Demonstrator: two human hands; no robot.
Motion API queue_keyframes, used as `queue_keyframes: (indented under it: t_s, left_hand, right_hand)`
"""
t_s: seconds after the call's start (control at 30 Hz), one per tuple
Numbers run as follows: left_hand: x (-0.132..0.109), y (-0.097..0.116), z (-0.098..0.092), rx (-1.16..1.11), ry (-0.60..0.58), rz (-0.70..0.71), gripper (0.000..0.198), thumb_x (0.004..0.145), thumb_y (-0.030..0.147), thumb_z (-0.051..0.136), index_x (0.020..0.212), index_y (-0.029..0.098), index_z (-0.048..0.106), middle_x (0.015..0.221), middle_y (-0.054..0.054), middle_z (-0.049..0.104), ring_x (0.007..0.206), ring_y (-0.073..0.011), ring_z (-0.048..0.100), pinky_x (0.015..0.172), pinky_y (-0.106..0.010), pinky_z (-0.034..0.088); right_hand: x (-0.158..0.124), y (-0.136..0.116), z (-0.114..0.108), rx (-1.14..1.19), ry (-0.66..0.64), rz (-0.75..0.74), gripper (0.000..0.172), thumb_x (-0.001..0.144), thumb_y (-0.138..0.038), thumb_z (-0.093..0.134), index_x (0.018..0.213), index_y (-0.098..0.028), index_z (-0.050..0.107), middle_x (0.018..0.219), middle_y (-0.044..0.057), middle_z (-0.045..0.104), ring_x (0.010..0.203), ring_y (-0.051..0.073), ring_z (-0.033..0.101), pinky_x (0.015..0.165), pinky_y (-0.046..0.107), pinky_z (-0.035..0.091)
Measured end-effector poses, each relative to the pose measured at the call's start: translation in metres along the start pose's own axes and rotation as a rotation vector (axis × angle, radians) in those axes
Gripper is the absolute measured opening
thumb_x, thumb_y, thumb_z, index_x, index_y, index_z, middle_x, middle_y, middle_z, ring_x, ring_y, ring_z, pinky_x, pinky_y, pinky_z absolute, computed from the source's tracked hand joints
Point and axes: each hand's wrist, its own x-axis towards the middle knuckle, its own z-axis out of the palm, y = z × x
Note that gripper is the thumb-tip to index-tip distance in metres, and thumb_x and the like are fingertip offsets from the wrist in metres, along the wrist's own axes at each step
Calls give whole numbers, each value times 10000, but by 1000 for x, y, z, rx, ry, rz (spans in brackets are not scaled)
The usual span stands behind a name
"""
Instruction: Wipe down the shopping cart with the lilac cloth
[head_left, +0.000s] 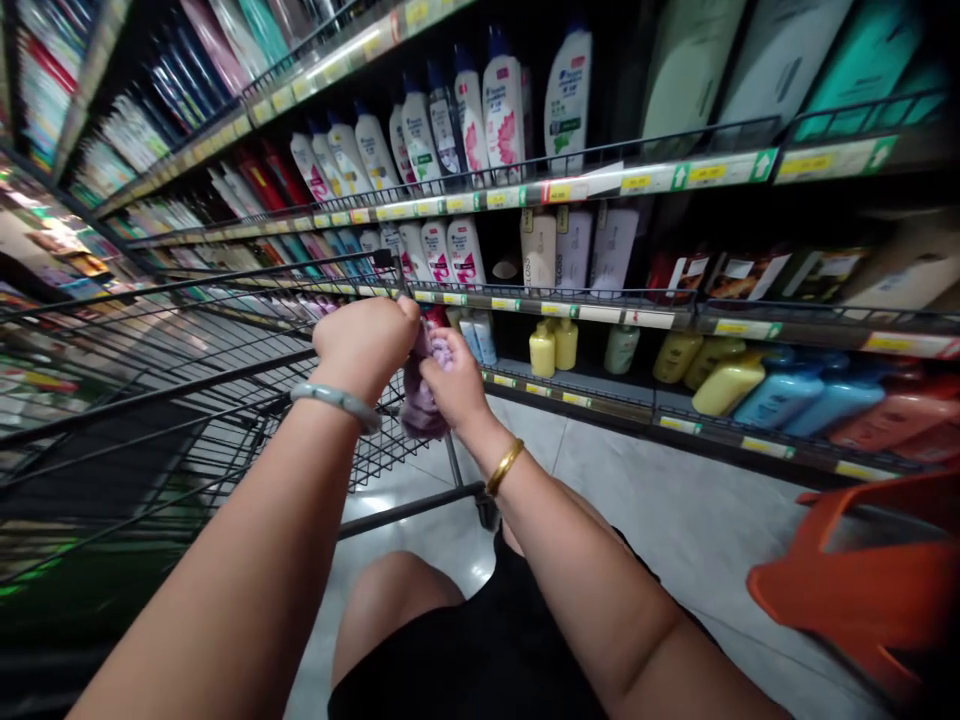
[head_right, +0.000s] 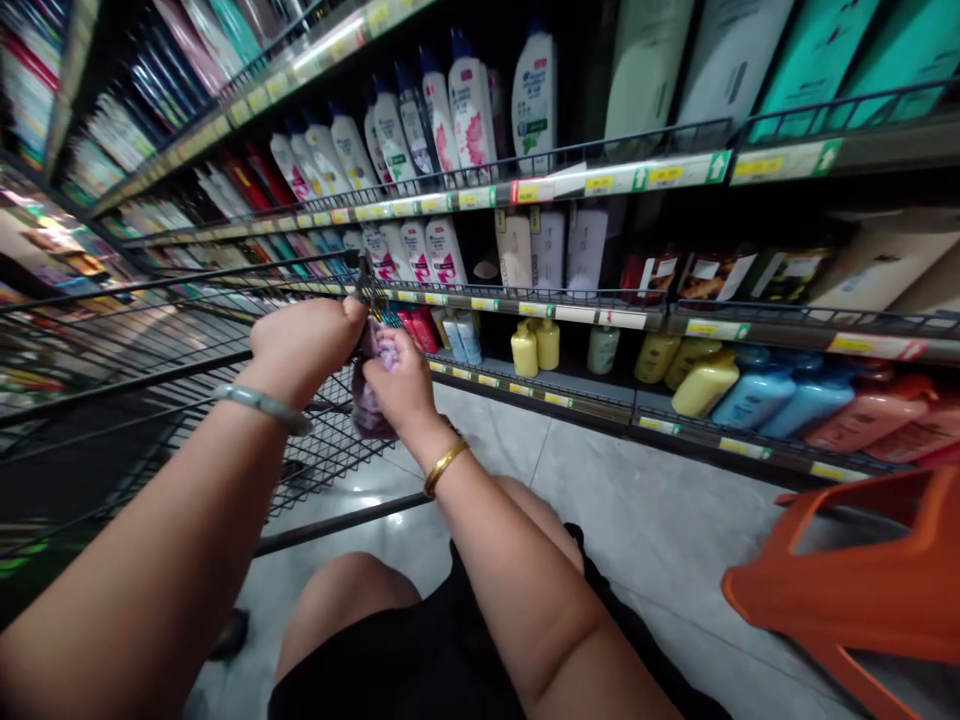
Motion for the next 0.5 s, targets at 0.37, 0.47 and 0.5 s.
queue_keyframes:
  t_s: [0.37, 0.47, 0.5]
  left_hand:
    - [-39, -68, -9, -80, -47, -220, 633, 962, 665, 309, 1083, 250, 772, 1108, -154, 767, 1137, -400, 654, 979, -534, 404]
    - [-53, -82, 9, -119, 112, -258, 616, 994, 601, 258, 1040, 240, 755, 1148, -152, 745, 1176, -390, 613, 985, -550, 350]
    - [-54, -83, 15, -126, 165, -271, 601, 1001, 578, 248, 1002, 240, 746, 1135, -151, 743, 1152, -377, 614, 967, -542, 345]
  right_hand:
    - [9, 9, 3, -38, 57, 122, 300, 821, -196, 618, 1119, -227, 631, 1126, 37, 722, 1003, 176, 690, 950, 313, 556]
    - [10, -19, 10, -36, 94, -138, 306, 798, -202, 627, 1101, -240, 644, 1192, 40, 678, 1103, 185, 653, 1050, 325, 514]
    - [9, -20, 10, -88, 97, -156, 313, 789, -195, 630, 1098, -242, 650, 1199, 43, 668, 1120, 191, 643, 1071, 332, 500]
